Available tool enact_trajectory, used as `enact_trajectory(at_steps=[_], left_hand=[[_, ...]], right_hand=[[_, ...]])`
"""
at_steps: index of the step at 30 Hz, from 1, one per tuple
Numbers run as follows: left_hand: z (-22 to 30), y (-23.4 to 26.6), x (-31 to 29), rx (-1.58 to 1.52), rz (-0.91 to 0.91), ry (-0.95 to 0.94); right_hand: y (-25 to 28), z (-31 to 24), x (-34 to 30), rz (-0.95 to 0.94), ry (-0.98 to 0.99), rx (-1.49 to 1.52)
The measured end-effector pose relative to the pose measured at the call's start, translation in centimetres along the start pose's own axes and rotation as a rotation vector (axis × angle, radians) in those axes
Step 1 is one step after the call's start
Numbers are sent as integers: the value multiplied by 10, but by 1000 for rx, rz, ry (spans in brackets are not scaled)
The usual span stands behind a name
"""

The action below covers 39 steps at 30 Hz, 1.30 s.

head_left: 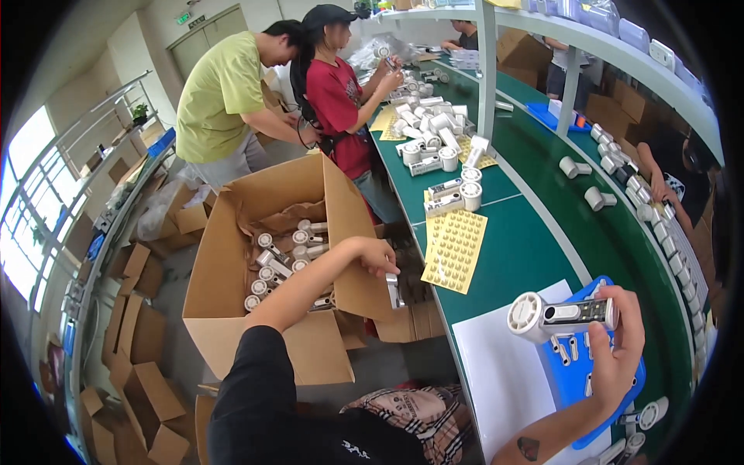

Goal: The person assembles handheld fans by hand on an assembly line, taking fan components from a tray and putting them together to form a complete fan, then placing the finished fans into a cardboard box.

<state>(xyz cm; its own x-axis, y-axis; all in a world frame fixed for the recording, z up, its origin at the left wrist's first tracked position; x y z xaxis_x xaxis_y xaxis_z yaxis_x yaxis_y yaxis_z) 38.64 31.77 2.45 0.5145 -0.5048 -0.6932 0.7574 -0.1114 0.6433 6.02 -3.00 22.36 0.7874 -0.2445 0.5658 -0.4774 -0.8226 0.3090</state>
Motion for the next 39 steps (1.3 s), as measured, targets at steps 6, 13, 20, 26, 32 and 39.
enact_trajectory(at_steps=[6,13,20,26,32,39], left_hand=[[4,4,-5,-3,14,45],[3,4,-2,5,6,45],[2,9,5,-17,45,1],[-46,65,-39,-46,1111,-31],[-93,90,-99,-258,1753,141],[-33,59,-36,-142,1138,-66]], right_hand=[[-2,-2,1,-27,12,-70],[-2,-2,2,-31,17,-96],[-1,-4,1,-67,23,-94],[-3,-15,2,-58,48,-46],[0,-7,-1,-62,38,-17],[4,-1,0,-84,1,-88]])
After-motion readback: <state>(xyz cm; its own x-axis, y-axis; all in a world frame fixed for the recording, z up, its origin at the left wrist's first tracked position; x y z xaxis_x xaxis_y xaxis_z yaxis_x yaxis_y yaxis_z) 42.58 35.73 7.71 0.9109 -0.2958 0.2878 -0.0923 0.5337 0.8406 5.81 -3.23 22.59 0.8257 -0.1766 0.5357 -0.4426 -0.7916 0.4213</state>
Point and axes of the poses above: each hand's wrist, its own x-axis towards the middle knuckle, its own y-axis out of the back of the hand, z = x × y, the point moved 3 cm from there along x, towards the middle knuckle, and after that the axes turned 7 degrees about x, right-handed, at the moved point
